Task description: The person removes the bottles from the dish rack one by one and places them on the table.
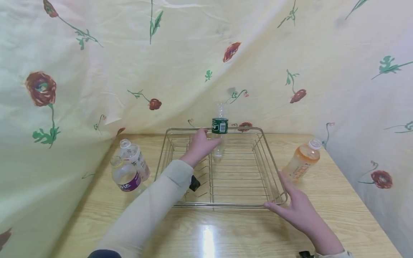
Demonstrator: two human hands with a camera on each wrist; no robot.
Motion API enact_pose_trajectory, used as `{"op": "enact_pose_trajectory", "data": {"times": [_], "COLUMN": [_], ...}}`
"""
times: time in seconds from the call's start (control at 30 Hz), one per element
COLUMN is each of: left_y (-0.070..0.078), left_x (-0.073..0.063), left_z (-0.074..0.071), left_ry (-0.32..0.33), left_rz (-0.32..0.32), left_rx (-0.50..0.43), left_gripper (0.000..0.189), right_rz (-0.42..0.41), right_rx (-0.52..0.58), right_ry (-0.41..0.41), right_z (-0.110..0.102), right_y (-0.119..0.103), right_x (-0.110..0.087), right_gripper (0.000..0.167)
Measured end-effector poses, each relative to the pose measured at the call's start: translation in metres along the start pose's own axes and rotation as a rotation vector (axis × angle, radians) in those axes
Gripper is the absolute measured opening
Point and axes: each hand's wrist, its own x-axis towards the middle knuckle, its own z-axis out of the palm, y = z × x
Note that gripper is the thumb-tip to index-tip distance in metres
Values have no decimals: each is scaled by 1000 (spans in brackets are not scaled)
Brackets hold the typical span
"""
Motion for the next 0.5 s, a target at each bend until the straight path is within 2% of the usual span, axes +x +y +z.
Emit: {"op": "enact_pose_trajectory", "data": {"times": [0.5], "left_y": [2], "left_x": [13], "left_z": [9], "left_ry": [-10], "left_rz": [-33], "left_rx": [-27], "left_gripper": [83], "right_rz": [16], "right_rx": [1], "right_ry": [-3], "right_z": [3], "right_y": [1], "right_x": [-2], "right_gripper": [112]}}
